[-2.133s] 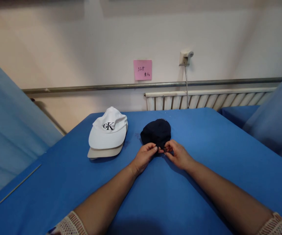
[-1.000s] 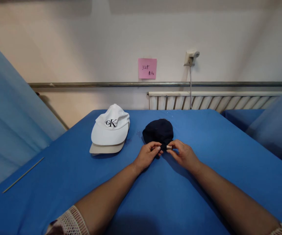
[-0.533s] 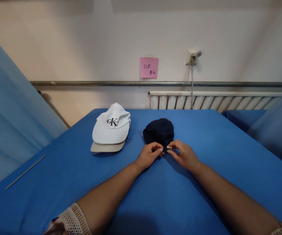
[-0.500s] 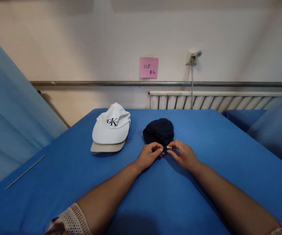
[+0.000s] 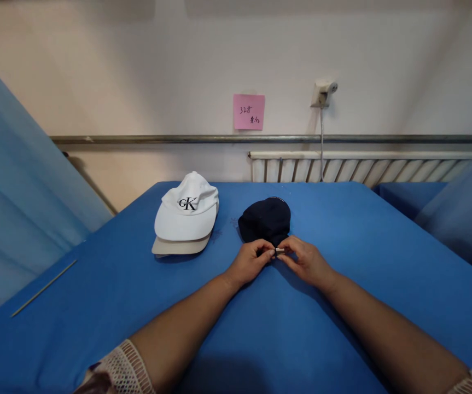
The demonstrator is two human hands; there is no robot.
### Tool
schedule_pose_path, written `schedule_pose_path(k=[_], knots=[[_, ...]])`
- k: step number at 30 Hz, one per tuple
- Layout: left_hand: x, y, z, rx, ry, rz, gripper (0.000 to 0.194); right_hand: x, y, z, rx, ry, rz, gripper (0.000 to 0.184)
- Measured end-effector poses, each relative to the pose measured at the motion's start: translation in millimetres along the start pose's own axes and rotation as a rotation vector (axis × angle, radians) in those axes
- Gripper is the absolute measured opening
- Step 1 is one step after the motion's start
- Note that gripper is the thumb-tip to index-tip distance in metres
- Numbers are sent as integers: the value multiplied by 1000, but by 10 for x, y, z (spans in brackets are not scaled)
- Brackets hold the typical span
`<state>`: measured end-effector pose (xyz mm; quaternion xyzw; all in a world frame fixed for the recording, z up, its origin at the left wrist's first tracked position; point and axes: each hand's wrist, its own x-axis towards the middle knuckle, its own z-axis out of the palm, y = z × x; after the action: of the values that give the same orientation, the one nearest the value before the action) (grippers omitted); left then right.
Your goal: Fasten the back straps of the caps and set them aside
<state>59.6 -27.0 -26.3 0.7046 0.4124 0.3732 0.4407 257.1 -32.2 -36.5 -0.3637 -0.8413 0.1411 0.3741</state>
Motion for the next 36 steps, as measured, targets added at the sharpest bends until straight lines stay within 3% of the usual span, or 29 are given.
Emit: schedule_pose_path(k=[6, 13, 24, 36], knots=[[3, -30, 24, -6, 40, -19, 17, 12, -11, 19, 35, -47, 6, 10], [-18, 5, -26, 63, 58, 40, 17, 5, 34, 26, 29, -5, 14, 12], [-19, -6, -44, 130, 26, 58, 14, 23, -18, 7, 31, -46, 51, 12], [-25, 6, 38, 102, 126, 52, 23, 16, -7, 51, 63, -36, 62, 13]])
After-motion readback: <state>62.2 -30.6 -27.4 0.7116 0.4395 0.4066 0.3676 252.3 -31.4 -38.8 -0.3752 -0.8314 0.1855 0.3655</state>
